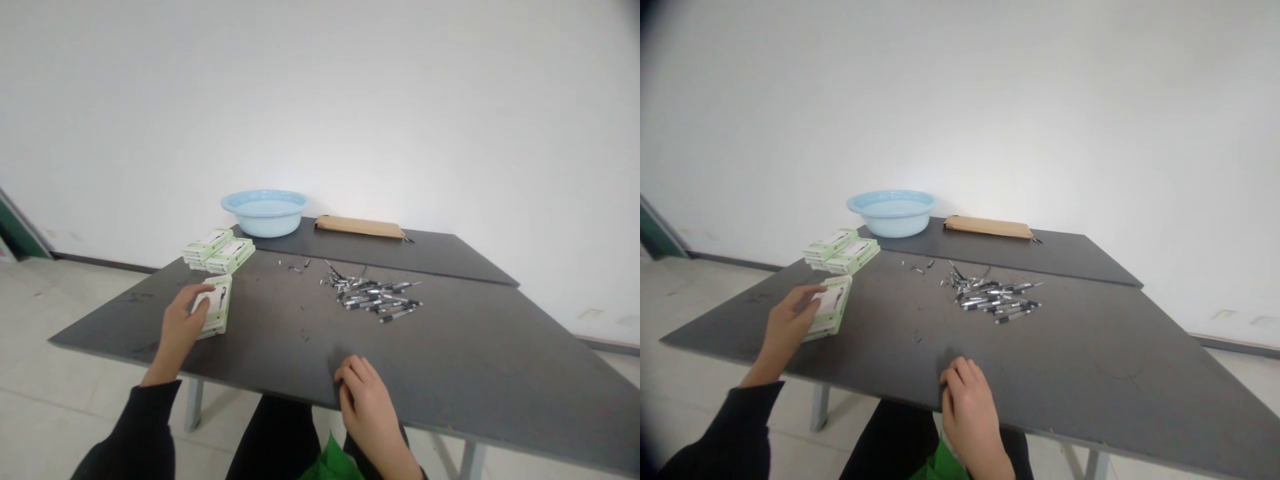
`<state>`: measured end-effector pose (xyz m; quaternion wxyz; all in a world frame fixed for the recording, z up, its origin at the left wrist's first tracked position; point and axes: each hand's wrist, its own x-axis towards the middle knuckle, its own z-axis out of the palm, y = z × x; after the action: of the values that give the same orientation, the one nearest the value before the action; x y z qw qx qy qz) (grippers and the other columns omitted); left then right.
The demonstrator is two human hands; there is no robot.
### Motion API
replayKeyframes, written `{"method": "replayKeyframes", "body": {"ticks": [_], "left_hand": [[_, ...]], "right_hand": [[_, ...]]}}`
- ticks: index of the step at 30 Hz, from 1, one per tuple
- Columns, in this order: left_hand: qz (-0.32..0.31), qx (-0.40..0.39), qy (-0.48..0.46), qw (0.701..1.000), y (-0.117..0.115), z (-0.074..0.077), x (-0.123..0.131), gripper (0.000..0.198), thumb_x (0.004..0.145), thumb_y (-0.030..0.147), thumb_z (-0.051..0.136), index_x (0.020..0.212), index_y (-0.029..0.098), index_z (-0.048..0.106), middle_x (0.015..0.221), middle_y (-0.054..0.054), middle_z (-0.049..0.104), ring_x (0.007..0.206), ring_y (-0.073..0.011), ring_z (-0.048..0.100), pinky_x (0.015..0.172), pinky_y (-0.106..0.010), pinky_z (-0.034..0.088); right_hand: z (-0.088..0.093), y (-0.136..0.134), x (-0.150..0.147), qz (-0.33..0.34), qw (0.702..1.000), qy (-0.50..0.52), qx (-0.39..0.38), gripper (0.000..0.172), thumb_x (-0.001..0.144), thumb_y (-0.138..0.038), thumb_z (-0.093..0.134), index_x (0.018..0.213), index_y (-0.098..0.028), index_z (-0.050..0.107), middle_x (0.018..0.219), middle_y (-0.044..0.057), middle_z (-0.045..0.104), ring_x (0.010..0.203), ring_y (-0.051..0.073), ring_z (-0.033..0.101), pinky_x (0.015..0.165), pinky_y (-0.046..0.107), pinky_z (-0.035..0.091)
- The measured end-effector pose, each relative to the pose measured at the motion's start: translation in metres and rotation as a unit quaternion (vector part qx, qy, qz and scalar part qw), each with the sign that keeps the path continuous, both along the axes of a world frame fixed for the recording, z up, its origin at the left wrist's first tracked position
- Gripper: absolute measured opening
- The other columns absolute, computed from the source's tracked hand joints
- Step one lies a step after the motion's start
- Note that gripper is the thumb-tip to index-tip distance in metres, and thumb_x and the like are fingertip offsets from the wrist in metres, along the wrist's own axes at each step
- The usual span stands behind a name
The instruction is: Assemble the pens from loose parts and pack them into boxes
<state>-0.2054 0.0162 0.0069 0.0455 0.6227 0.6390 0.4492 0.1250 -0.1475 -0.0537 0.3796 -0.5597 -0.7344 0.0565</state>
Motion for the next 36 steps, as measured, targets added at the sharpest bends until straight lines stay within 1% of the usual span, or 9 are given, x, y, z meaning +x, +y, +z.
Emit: {"method": "replayKeyframes", "body": {"ticks": [4,9,11,13,16,20,26,30,36], "left_hand": [[-0.081,0.016,0.023,0.996,-0.004,0.023,0.064,0.02,0.079,0.026,0.043,0.083,0.022,0.062,0.098,-0.004,0.068,0.102,-0.0221,0.061,0.099,-0.033,0.045],[-0.324,-0.03,0.065,0.943,0.013,0.024,0.157,0.025,0.079,0.017,0.042,0.077,0.02,0.066,0.089,-0.003,0.069,0.082,-0.0168,0.062,0.078,-0.027,0.047],[-0.339,-0.071,0.088,0.934,0.029,0.016,0.185,0.027,0.078,0.013,0.041,0.074,0.02,0.067,0.084,-0.003,0.07,0.082,-0.0169,0.062,0.077,-0.026,0.045],[-0.287,-0.092,0.116,0.946,0.047,0.007,0.2,0.027,0.081,0.015,0.041,0.075,0.021,0.067,0.085,-0.004,0.07,0.084,-0.018,0.062,0.075,-0.027,0.044],[-0.223,-0.104,0.182,0.952,0.07,-0.006,0.199,0.028,0.086,0.017,0.039,0.077,0.022,0.065,0.087,-0.005,0.07,0.085,-0.0188,0.063,0.072,-0.027,0.041],[-0.197,-0.116,0.23,0.946,0.086,-0.017,0.172,0.026,0.088,0.02,0.04,0.073,0.022,0.061,0.085,-0.005,0.068,0.083,-0.0194,0.063,0.07,-0.027,0.04],[-0.157,-0.041,0.22,0.962,0.12,-0.028,0.154,0.024,0.092,0.022,0.035,0.097,0.02,0.059,0.105,-0.009,0.061,0.099,-0.0212,0.057,0.085,-0.031,0.042],[-0.177,0.003,0.231,0.957,0.133,-0.029,0.164,0.024,0.089,0.023,0.043,0.106,0.017,0.059,0.112,-0.012,0.057,0.107,-0.0254,0.052,0.094,-0.038,0.04],[-0.299,0.043,0.242,0.922,0.103,-0.018,0.185,0.022,0.085,0.013,0.04,0.084,0.02,0.062,0.095,-0.006,0.061,0.092,-0.0201,0.055,0.082,-0.032,0.04]], "right_hand": [[0.005,0.002,0.004,0.028,0.997,0.057,-0.045,0.027,0.08,0.002,0.04,0.079,-0.019,0.057,0.084,0.003,0.059,0.083,0.018,0.055,0.079,0.031,0.042],[0.036,0.018,0.027,0.15,0.963,0.132,-0.182,0.028,0.079,-0.001,0.041,0.078,-0.019,0.063,0.08,0.001,0.064,0.079,0.014,0.06,0.074,0.024,0.045],[0.054,0.033,0.033,0.2,0.947,0.11,-0.227,0.032,0.078,0.0,0.04,0.081,-0.019,0.066,0.077,0.0,0.065,0.071,0.012,0.06,0.067,0.022,0.044],[0.07,0.056,0.033,0.242,0.94,0.074,-0.231,0.034,0.077,0.0,0.039,0.082,-0.019,0.067,0.075,-0.001,0.065,0.068,0.011,0.059,0.065,0.021,0.044],[0.073,0.097,0.019,0.267,0.945,0.043,-0.185,0.032,0.076,-0.001,0.041,0.081,-0.018,0.067,0.076,0.0,0.065,0.07,0.012,0.06,0.067,0.021,0.044],[0.044,0.138,-0.009,0.226,0.967,0.024,-0.112,0.028,0.074,0.0,0.042,0.075,-0.017,0.065,0.079,0.002,0.065,0.076,0.014,0.06,0.075,0.022,0.045],[0.019,0.142,-0.008,0.247,0.964,-0.013,-0.099,0.027,0.075,-0.001,0.044,0.073,-0.02,0.063,0.079,0.0,0.063,0.075,0.013,0.059,0.074,0.022,0.043],[0.022,0.14,-0.001,0.257,0.96,0.012,-0.106,0.027,0.074,0.001,0.042,0.072,-0.019,0.061,0.077,0.0,0.06,0.075,0.013,0.058,0.074,0.021,0.043],[0.021,0.14,-0.003,0.254,0.961,0.002,-0.109,0.026,0.074,-0.001,0.042,0.074,-0.02,0.06,0.077,0.0,0.058,0.074,0.014,0.056,0.072,0.022,0.043]]}}
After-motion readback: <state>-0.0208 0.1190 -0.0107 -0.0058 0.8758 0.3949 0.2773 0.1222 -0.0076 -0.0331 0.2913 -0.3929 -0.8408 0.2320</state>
